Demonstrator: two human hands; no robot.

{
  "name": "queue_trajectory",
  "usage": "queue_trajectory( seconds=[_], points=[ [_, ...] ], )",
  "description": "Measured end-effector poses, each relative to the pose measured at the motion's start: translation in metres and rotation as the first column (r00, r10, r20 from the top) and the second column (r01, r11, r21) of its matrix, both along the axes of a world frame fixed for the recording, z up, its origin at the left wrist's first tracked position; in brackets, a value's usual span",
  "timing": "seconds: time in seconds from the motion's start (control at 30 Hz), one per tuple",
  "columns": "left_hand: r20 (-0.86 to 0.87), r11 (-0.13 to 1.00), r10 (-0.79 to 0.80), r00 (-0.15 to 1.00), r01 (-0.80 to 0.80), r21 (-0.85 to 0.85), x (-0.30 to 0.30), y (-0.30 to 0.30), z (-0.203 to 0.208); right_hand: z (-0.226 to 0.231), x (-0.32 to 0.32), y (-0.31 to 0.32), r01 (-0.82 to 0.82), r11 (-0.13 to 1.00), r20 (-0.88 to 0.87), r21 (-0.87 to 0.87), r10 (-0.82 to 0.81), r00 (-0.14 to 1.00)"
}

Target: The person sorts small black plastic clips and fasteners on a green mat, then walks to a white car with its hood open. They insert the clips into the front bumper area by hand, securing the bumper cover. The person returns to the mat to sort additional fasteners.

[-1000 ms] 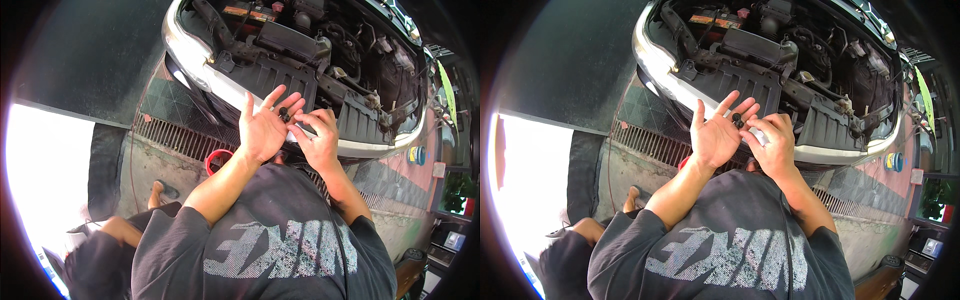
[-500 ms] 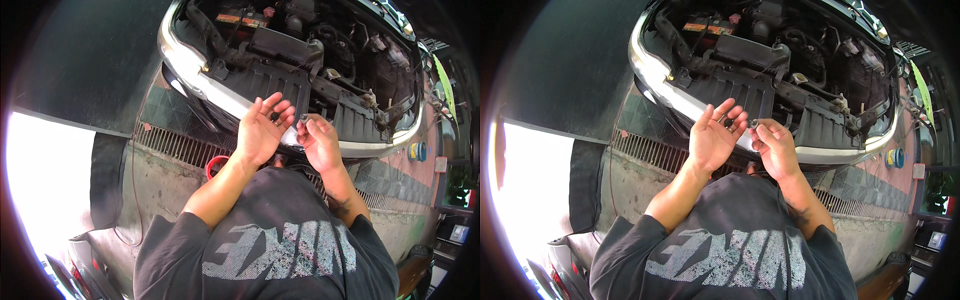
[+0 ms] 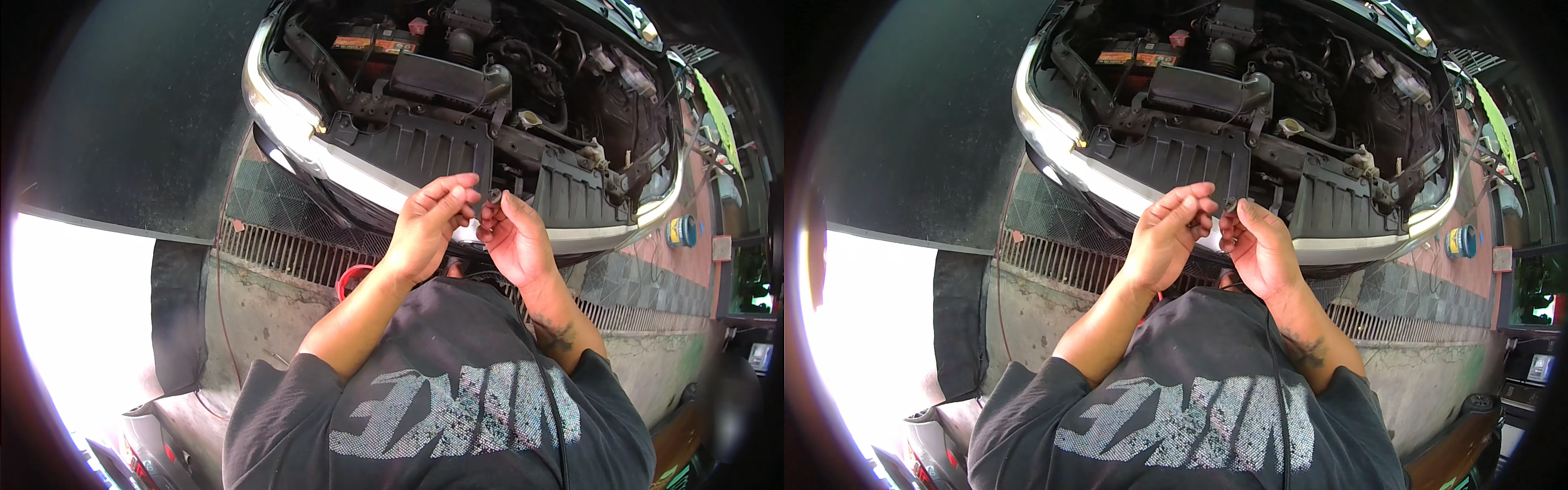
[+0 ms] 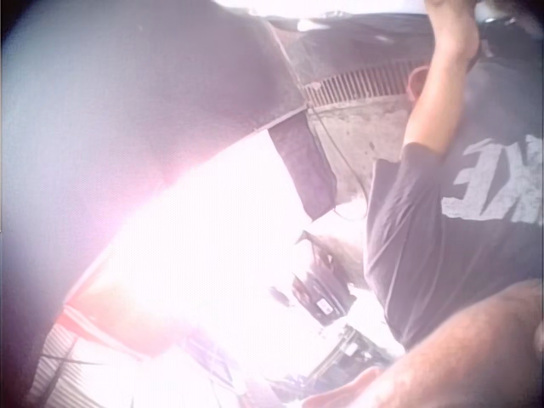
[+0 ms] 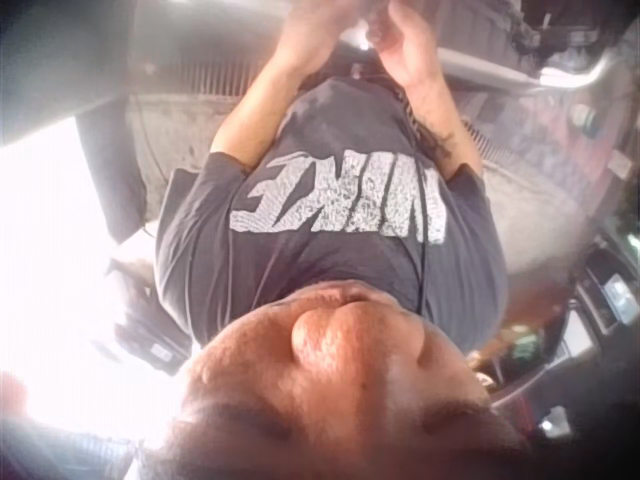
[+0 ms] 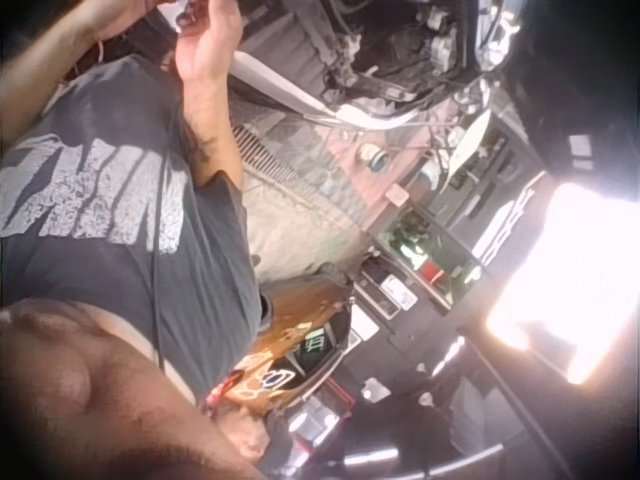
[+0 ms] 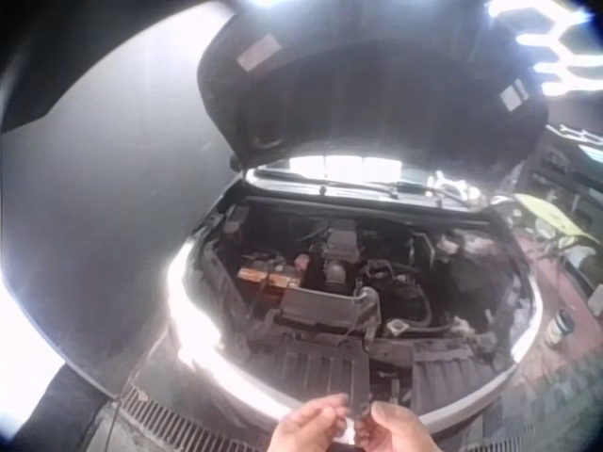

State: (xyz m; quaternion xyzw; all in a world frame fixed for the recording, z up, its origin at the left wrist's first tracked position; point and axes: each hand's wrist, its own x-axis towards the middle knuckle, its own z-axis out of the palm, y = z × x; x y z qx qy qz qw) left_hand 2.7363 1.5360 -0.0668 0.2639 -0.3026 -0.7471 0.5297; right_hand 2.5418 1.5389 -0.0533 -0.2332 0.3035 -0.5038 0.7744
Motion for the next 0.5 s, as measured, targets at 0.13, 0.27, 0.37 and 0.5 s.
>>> queue_trajectory(
  seconds=[0.13, 0.27, 0.37, 0.5],
  points=[
    [-0.463, 0.986, 0.051, 0.885, 0.030, 0.167, 0.001, 0.001, 0.014, 0.001, 0.002, 0.001, 0.049, 0.998, -0.022, -0.028, -0.050, 0.999],
    [-0.609, 0.980, 0.078, 0.789, 0.050, 0.190, 0.006, 0.002, 0.015, 0.003, 0.006, 0.008, 0.102, 0.830, -0.484, -0.548, -0.415, 0.771],
    [-0.662, 0.983, 0.061, 0.747, 0.072, 0.171, 0.006, 0.003, 0.013, 0.014, 0.016, 0.016, -0.256, 0.563, -0.617, -0.786, -0.697, 0.365],
    [-0.650, 0.969, 0.068, 0.757, 0.104, 0.223, 0.004, 0.008, 0.016, 0.015, 0.038, 0.016, -0.493, 0.360, -0.497, -0.792, -0.849, 0.179]
  ],
)
